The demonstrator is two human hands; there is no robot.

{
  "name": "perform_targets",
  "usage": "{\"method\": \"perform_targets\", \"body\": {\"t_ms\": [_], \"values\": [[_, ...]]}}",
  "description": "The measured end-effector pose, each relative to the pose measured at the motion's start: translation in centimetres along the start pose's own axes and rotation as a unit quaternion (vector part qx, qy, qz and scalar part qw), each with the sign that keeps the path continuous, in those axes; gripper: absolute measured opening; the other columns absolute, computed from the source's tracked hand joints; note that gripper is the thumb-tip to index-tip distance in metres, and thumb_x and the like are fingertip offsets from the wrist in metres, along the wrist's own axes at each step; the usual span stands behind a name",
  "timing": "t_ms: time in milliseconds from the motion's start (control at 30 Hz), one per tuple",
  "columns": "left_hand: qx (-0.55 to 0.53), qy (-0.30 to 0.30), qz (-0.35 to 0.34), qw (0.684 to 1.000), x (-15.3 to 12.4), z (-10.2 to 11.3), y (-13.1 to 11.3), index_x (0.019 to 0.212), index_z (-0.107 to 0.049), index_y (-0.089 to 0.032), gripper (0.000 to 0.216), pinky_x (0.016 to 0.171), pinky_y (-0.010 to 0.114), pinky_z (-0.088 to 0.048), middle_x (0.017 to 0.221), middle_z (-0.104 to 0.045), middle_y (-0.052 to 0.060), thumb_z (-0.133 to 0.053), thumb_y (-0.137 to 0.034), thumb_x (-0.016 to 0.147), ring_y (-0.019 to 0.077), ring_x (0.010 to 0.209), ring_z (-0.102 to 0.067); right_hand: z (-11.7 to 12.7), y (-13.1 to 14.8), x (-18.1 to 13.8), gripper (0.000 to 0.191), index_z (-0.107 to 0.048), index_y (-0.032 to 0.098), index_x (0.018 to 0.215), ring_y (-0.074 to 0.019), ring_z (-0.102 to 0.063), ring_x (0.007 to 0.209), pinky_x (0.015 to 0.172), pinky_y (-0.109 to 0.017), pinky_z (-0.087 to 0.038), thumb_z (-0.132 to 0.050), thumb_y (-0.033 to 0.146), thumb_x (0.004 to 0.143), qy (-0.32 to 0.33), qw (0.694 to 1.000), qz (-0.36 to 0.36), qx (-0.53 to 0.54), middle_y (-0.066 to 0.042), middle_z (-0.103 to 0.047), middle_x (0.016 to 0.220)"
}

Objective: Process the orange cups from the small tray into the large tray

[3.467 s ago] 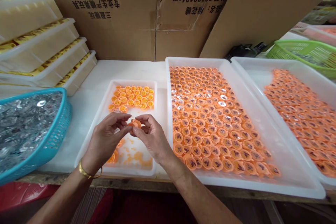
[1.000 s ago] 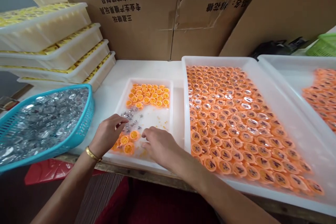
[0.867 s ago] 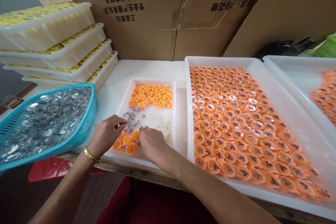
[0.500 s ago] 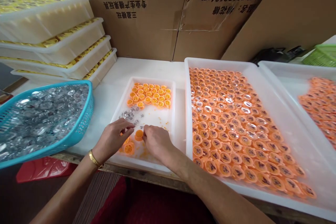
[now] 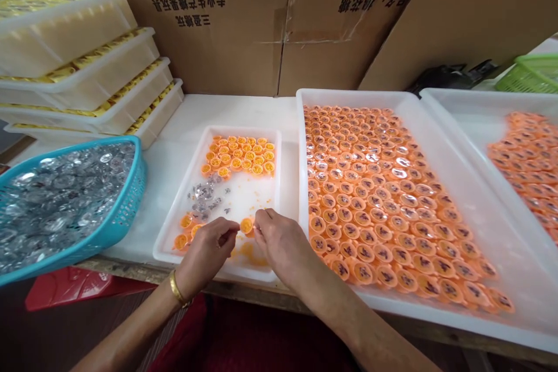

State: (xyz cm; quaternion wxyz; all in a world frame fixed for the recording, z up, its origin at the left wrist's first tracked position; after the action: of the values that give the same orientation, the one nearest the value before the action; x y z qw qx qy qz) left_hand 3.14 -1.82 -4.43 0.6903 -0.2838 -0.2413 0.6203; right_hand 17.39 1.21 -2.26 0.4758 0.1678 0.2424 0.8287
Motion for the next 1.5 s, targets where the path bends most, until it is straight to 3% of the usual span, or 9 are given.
{"method": "perform_targets", "body": {"t_ms": [133, 300, 433, 700, 900, 1067, 1267, 1367, 1500], "values": [[0.104, 0.054, -0.013, 0.993, -0.2, 0.5, 0.1, 0.088, -0.068, -0.017, 0.021, 0.068, 0.030, -0.047, 0.085, -0.066, 0.005, -0.050, -0.008, 0.082, 0.0165, 0.071, -0.061, 0.4, -1.5, 0.3, 0.013, -0.049, 0.019, 0.070, -0.0179, -0.066, 0.085, 0.070, -0.029, -0.051, -0.051, 0.012, 0.081, -0.036, 0.985, -0.070, 0.152, -0.005, -0.066, 0.083], [0.313, 0.043, -0.056, 0.947, 2.4, 1.2, 0.2, 0.082, -0.066, -0.014, 0.020, 0.070, 0.037, -0.047, 0.089, -0.063, 0.012, -0.048, -0.005, 0.081, 0.0262, 0.088, -0.059, 0.1, -1.6, 0.8, 0.012, -0.050, 0.019, 0.069, -0.0189, -0.068, 0.090, 0.075, -0.034, -0.057, -0.060, 0.021, 0.076, -0.056, 0.906, -0.143, 0.394, -0.007, -0.068, 0.099], [0.352, 0.066, -0.070, 0.931, 3.9, 0.1, 0.3, 0.074, -0.065, -0.011, 0.024, 0.064, 0.038, -0.045, 0.083, -0.062, 0.016, -0.045, 0.002, 0.077, 0.0296, 0.085, -0.057, -0.1, -1.1, 1.0, 0.016, -0.049, 0.018, 0.070, -0.0189, -0.068, 0.087, 0.076, -0.036, -0.058, -0.063, 0.023, 0.073, -0.085, 0.866, -0.141, 0.472, -0.010, -0.068, 0.105], [0.309, 0.061, -0.070, 0.947, 3.8, 0.1, 0.5, 0.075, -0.061, -0.014, 0.016, 0.064, 0.032, -0.043, 0.081, -0.063, 0.010, -0.048, -0.004, 0.078, 0.0228, 0.078, -0.060, -0.2, -1.1, 0.8, 0.010, -0.048, 0.019, 0.073, -0.0184, -0.067, 0.096, 0.078, -0.031, -0.057, -0.056, 0.017, 0.078, -0.145, 0.926, -0.089, 0.336, -0.010, -0.066, 0.111], [0.067, -0.019, 0.022, 0.997, 3.4, 3.2, 0.2, 0.070, -0.051, -0.020, 0.009, 0.051, 0.024, -0.035, 0.055, -0.050, -0.005, -0.050, -0.014, 0.077, 0.0112, 0.051, -0.049, -0.1, -0.7, 0.6, 0.009, -0.047, 0.020, 0.075, -0.0159, -0.067, 0.090, 0.074, -0.029, -0.058, -0.052, 0.013, 0.078, -0.168, 0.950, -0.069, 0.255, -0.008, -0.066, 0.109], [0.054, -0.043, -0.037, 0.997, 3.0, 3.4, -1.2, 0.074, -0.054, -0.020, 0.014, 0.053, 0.024, -0.036, 0.059, -0.052, -0.005, -0.050, -0.007, 0.073, 0.0109, 0.054, -0.049, -0.2, -0.3, 0.7, 0.011, -0.048, 0.021, 0.077, -0.0143, -0.067, 0.081, 0.071, -0.028, -0.057, -0.049, 0.010, 0.077, -0.173, 0.964, -0.046, 0.196, -0.008, -0.066, 0.105], [0.146, -0.079, -0.201, 0.966, 2.3, 2.7, -2.4, 0.111, -0.058, -0.024, 0.035, 0.069, 0.028, -0.046, 0.088, -0.061, 0.004, -0.042, -0.007, 0.086, 0.0164, 0.080, -0.057, -0.5, -0.7, 0.8, 0.009, -0.047, 0.021, 0.076, -0.0154, -0.067, 0.083, 0.071, -0.029, -0.058, -0.051, 0.012, 0.078, -0.169, 0.960, -0.061, 0.215, -0.008, -0.066, 0.107], [0.177, -0.072, -0.233, 0.954, 1.6, 2.8, -2.5, 0.109, -0.059, -0.022, 0.032, 0.071, 0.031, -0.048, 0.093, -0.062, 0.006, -0.043, -0.007, 0.087, 0.0189, 0.085, -0.057, -0.4, -1.1, 0.7, 0.009, -0.047, 0.020, 0.074, -0.0156, -0.067, 0.082, 0.070, -0.029, -0.057, -0.052, 0.014, 0.078, -0.174, 0.956, -0.078, 0.221, -0.008, -0.066, 0.104], [0.100, -0.089, -0.214, 0.968, 1.0, 3.5, -2.5, 0.094, -0.062, -0.021, 0.024, 0.072, 0.029, -0.049, 0.090, -0.062, 0.005, -0.046, -0.006, 0.085, 0.0163, 0.083, -0.059, -0.2, -1.2, 0.7, 0.010, -0.046, 0.021, 0.073, -0.0151, -0.067, 0.081, 0.070, -0.028, -0.057, -0.052, 0.013, 0.078, -0.188, 0.958, -0.077, 0.201, -0.008, -0.066, 0.104]]}}
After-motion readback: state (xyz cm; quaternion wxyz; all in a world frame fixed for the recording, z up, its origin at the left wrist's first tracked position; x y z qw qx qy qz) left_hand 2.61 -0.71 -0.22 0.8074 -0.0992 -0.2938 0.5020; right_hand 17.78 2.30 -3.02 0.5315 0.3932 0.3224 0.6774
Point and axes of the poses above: each hand's wrist, its own x-axis towards the middle knuckle, its own z-axis out of the back of the hand, y = z × x, the point moved 5 cm from there along x, towards the middle knuckle
